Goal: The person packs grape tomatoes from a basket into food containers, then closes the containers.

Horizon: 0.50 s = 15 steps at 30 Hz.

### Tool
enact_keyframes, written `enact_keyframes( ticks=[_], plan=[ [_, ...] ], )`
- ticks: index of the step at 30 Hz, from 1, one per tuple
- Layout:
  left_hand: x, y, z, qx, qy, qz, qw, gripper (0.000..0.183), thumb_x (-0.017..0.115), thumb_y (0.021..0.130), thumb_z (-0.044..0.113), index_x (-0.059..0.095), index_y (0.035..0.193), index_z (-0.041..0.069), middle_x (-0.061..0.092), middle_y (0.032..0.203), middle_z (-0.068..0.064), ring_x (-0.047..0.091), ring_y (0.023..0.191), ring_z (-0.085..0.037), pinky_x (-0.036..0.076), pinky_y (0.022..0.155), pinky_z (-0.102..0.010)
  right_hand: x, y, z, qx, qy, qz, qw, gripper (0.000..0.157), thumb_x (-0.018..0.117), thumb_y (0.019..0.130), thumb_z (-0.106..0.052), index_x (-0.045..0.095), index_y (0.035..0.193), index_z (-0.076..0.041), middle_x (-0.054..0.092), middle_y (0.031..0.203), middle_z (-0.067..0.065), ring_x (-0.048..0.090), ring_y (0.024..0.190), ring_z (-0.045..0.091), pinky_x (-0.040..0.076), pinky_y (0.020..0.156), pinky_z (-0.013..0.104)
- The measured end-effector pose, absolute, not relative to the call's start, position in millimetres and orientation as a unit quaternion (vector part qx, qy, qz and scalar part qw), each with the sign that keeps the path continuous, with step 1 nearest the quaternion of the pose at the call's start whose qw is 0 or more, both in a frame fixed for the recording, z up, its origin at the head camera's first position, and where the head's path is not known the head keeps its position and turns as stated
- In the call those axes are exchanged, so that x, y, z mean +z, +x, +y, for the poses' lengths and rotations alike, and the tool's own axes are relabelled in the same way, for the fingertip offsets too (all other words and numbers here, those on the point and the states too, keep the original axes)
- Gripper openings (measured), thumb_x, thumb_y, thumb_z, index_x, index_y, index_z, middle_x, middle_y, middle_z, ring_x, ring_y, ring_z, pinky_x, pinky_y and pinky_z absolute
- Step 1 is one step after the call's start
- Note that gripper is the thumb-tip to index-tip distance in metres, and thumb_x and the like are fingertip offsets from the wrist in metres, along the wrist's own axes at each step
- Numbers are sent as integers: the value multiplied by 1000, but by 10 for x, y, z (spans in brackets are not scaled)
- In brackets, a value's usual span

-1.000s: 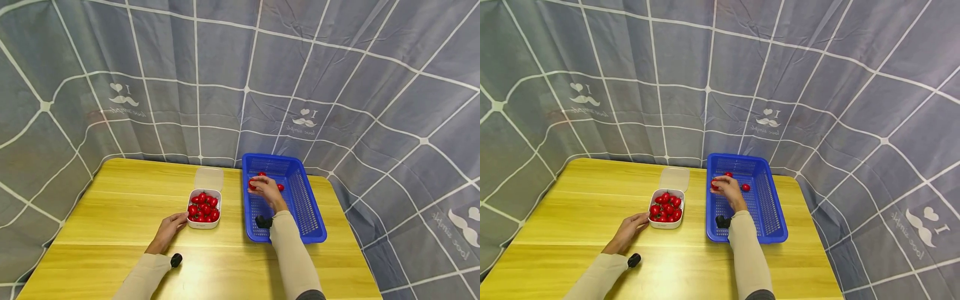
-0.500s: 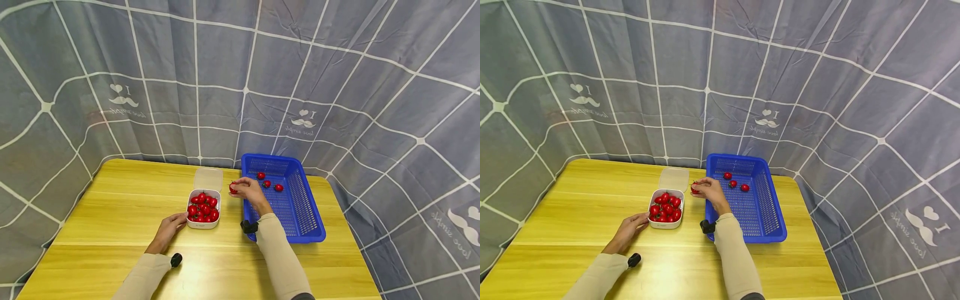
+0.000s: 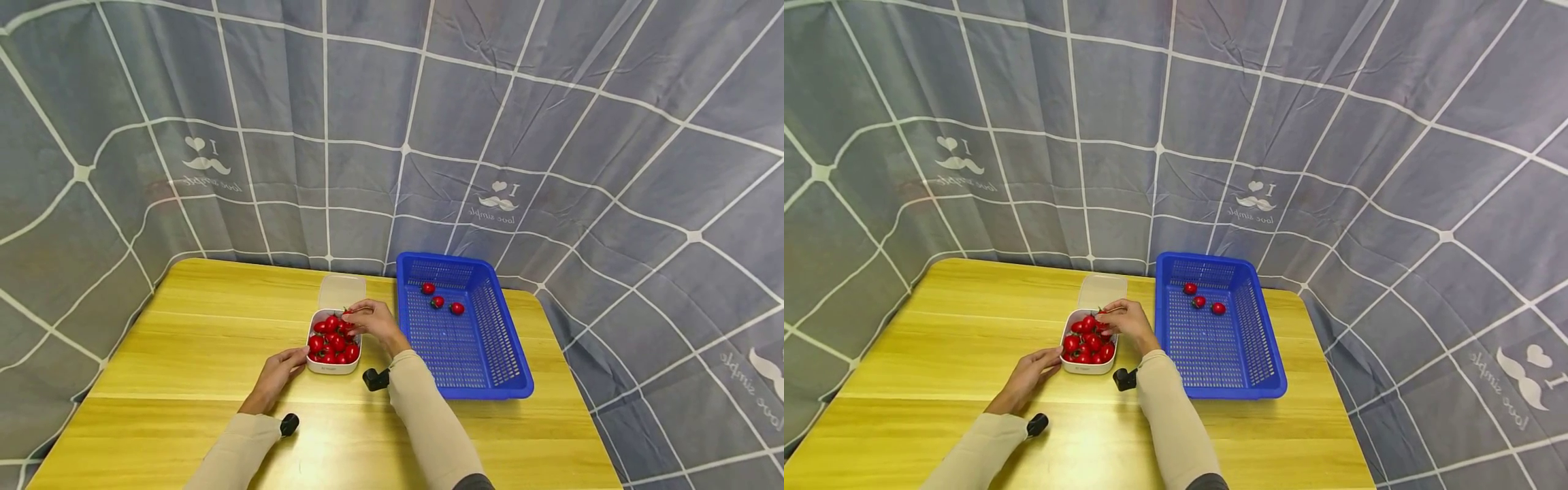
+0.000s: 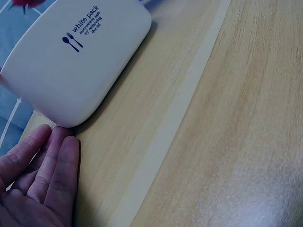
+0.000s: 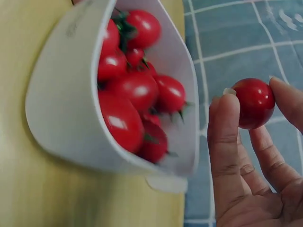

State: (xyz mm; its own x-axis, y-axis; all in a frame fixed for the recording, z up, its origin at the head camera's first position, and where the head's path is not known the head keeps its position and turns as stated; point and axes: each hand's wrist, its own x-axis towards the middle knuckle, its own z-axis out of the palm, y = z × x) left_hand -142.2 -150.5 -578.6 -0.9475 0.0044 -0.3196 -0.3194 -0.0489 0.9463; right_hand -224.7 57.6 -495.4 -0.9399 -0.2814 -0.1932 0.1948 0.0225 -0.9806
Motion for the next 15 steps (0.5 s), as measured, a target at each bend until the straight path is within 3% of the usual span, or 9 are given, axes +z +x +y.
enact_keyframes(
  ticks=[6,10,15],
  plan=[
    [-5794,-1422,-1494,720,-117,675,114,65,60,95,38,46,133,-13,46,137,-27,52,119,-23,46,104,-32,-5070,-2227,335,-687,1,705,178,19,70,82,9,60,99,10,70,84,15,68,64,19,61,72,41],
    [-5809,-1424,-1494,721,-114,674,115,65,60,95,38,47,133,-13,46,137,-27,53,117,-22,47,103,-31,-5130,-2197,209,-672,25,724,154,21,73,81,6,61,97,10,70,84,17,70,68,28,61,69,39],
    [-5801,-1427,-1506,720,-115,675,114,64,59,96,37,46,134,-13,45,138,-27,53,118,-22,46,103,-31,-5155,-2174,107,-672,40,730,120,22,76,79,3,63,95,10,70,82,18,70,66,27,61,67,40]
  ],
)
